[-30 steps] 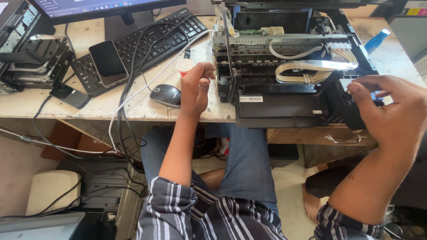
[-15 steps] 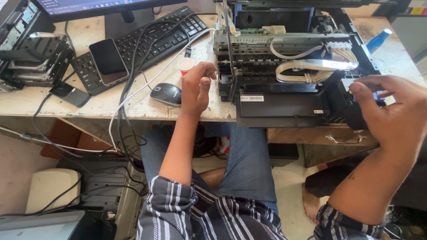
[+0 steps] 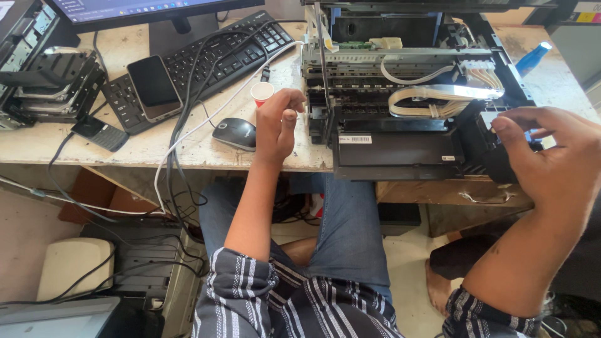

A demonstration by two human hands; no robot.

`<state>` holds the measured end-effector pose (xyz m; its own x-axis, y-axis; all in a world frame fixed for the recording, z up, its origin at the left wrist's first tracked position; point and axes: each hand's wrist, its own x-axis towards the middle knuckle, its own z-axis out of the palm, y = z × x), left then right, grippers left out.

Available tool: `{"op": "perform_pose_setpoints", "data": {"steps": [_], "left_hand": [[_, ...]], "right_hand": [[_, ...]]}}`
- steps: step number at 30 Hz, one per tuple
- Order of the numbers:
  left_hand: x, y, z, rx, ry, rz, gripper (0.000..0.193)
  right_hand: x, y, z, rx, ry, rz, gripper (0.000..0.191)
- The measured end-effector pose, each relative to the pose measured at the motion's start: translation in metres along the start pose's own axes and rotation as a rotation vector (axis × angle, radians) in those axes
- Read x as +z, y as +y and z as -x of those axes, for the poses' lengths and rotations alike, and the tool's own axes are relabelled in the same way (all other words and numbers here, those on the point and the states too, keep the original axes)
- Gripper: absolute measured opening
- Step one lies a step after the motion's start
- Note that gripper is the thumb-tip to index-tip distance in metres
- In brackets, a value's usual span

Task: The person repairs an inkjet printer at a workbench, using a screwdriver to loosen and remove screws from the printer's internal components while holding the printer steady. They then operate the computer mouse and keyboard, appearing to check the printer's status on the monitor.

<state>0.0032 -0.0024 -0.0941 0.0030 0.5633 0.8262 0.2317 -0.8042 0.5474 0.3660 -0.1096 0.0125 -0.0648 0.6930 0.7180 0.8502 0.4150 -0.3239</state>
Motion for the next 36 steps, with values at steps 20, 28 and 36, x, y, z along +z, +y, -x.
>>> {"op": "perform_pose_setpoints", "data": {"steps": [20,28,36], "left_hand": [[-0.0004,0.0007,-0.0010,0.000,0.003,-0.009,0.075],[0.0005,-0.0003,-0.0005,0.005,0.012,-0.012,0.075],[-0.0001,-0.0001,0.0000,-0.001,0.012,-0.007,0.074]], "right_hand": [[0.0028,0.0068,0.0020,-0.012,0.013,0.012,0.015],[0.0019,0.0051,0.0024,-0.010,0.007,0.010,0.013],[0.0011,-0.0003,0.0004,0.004,0.012,-0.021,0.015]]}}
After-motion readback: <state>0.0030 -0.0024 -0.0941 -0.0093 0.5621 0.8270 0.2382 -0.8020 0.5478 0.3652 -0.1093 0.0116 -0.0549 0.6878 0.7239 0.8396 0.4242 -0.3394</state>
